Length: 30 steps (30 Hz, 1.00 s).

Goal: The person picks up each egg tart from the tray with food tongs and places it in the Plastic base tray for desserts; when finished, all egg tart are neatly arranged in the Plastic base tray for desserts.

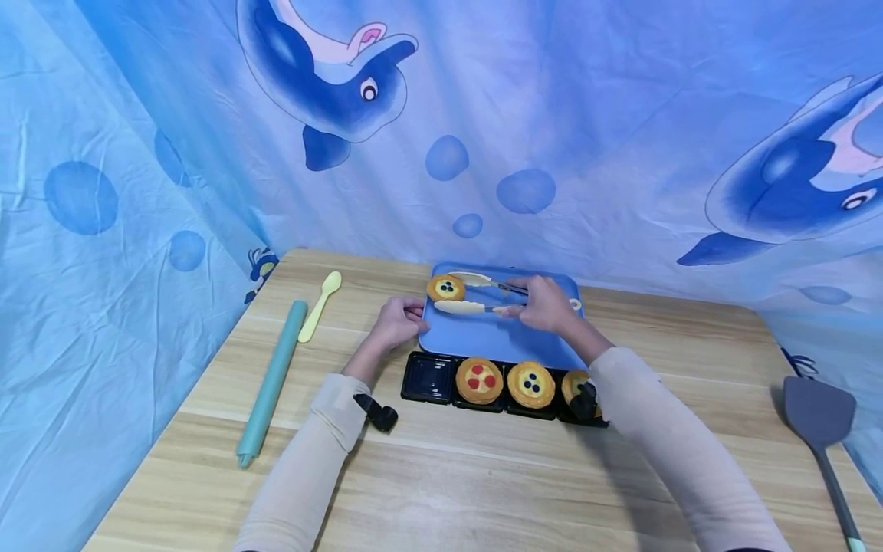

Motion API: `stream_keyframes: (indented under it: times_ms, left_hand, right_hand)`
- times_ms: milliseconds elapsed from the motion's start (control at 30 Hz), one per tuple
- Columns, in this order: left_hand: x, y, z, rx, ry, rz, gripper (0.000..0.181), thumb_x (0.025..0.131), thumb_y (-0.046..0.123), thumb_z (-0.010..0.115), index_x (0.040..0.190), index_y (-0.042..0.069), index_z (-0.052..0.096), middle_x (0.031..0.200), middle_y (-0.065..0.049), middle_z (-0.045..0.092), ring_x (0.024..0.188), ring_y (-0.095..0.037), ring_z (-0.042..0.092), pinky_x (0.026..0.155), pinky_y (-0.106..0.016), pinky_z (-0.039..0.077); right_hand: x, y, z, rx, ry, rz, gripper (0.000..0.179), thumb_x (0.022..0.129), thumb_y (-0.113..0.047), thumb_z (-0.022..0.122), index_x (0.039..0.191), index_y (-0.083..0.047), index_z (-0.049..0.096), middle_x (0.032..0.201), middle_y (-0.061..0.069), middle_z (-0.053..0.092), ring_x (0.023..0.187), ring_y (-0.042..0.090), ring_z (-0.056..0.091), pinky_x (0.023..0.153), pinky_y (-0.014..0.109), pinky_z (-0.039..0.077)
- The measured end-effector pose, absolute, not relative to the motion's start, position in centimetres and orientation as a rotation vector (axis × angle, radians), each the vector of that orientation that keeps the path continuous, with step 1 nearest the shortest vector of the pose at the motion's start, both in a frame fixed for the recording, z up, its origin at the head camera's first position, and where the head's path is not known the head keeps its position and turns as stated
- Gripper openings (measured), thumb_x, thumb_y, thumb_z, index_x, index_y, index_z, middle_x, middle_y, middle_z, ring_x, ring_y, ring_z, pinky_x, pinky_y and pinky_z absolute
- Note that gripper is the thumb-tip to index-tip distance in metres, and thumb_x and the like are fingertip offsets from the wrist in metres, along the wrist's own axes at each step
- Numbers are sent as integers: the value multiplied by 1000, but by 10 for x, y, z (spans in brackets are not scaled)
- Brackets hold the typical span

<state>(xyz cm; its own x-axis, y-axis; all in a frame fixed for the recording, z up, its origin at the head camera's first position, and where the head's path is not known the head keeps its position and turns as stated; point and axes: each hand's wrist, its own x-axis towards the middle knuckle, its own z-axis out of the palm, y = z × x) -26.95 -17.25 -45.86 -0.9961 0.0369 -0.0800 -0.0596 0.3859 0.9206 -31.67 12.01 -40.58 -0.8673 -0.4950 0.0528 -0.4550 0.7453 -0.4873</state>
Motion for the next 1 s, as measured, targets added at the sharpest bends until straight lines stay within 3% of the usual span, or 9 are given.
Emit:
stream_keyframes:
  times_ms: [333,467,567,633,667,733,800,867,1000]
  left_hand:
    - [-270,-169,-462,-4,2536,1699,45,82,-3,71,125,-12,60,103,-19,64,95,-29,62,84,-34,53]
    - [-270,-169,-460,-8,2542,1692,46,81,-3,71,125,-11,60,104,-19,64,95,-29,62,84,-34,53]
    - [-269,-170,-460,-8,2547,1689,46,81,-2,71,125,-10,61,103,-18,64,94,-29,62,83,-34,53]
    - [-270,-171,-460,-8,2547,1688,46,81,-2,70,125,-10,61,103,-18,64,94,-29,62,82,-34,53]
    - [-269,-171,-460,-7,2545,1692,47,80,-4,69,125,-10,60,103,-18,64,95,-28,62,82,-33,53]
    - [-269,-172,-461,-10,2542,1699,47,79,-7,65,126,-10,60,104,-17,63,95,-28,61,83,-33,53]
    - [-269,-172,-461,-10,2544,1705,47,78,-10,61,126,-10,60,104,-17,62,95,-27,61,83,-33,53]
    - [-269,-172,-461,-6,2547,1711,47,78,-11,59,125,-11,60,105,-18,62,95,-28,61,85,-33,53]
    - [-268,-171,-460,-7,2560,1706,45,81,-7,64,126,-12,59,106,-20,63,97,-30,61,87,-35,53]
  right_hand:
    - [-289,142,-388,-860,2888,-800,59,87,-27,78,138,-5,58,42,-3,30,38,12,17,40,28,22]
    - [-277,149,-380,-916,2898,-796,59,85,-25,81,135,-3,60,50,3,47,38,11,17,40,27,20]
    - [-269,151,-376,-951,2889,-799,59,83,-24,82,134,-3,61,88,15,71,37,10,17,39,28,22]
    - [-262,151,-374,-984,2884,-803,58,82,-24,83,132,-2,62,117,19,68,36,12,20,44,29,33]
    - [-259,151,-373,-1005,2881,-800,58,82,-24,83,132,-2,63,122,19,67,37,14,31,48,32,41]
    - [-252,149,-372,-1050,2869,-804,58,82,-23,83,131,-1,63,130,17,63,49,19,52,64,39,52]
    - [-245,148,-371,-1095,2858,-802,57,81,-23,83,130,-1,63,129,17,63,79,27,67,82,47,54]
    - [-238,146,-370,-1124,2841,-799,57,81,-22,84,130,-1,64,129,15,64,110,34,63,90,53,52]
    - [-225,142,-368,-1122,2816,-782,57,81,-22,84,131,-5,64,129,11,64,121,34,57,85,47,53]
